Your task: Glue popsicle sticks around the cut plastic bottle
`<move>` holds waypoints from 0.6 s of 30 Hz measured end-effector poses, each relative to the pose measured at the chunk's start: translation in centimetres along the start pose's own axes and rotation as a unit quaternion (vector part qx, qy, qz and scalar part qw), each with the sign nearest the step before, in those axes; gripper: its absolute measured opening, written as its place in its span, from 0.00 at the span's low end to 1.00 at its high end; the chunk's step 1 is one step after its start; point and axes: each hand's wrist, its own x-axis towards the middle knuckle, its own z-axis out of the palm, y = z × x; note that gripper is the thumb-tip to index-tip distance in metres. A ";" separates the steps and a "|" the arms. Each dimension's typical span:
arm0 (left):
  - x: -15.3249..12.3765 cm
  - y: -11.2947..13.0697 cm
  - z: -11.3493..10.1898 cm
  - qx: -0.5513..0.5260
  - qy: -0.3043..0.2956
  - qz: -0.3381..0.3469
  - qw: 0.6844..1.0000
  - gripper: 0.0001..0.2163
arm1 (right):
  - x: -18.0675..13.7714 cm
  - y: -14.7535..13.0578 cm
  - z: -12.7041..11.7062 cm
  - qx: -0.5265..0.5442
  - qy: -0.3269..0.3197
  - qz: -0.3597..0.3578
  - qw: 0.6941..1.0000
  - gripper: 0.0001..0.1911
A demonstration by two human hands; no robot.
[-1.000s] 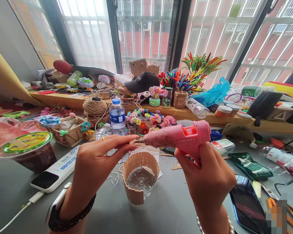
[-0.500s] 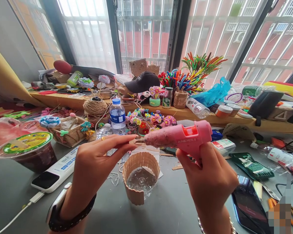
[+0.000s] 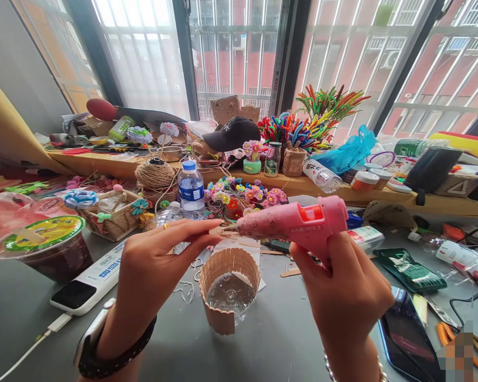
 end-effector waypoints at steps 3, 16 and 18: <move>0.1 0.1 -0.1 0.002 -0.005 -0.004 1.000 0.05 | 0.0 0.1 0.0 0.005 0.004 0.000 1.000 0.17; 0.1 0.0 -0.2 0.002 -0.005 -0.008 1.000 0.05 | 0.0 0.1 0.3 0.002 -0.002 0.022 1.000 0.16; 0.1 0.0 -0.2 0.002 -0.007 -0.011 1.000 0.04 | 0.0 0.2 0.3 0.000 0.002 0.011 1.000 0.17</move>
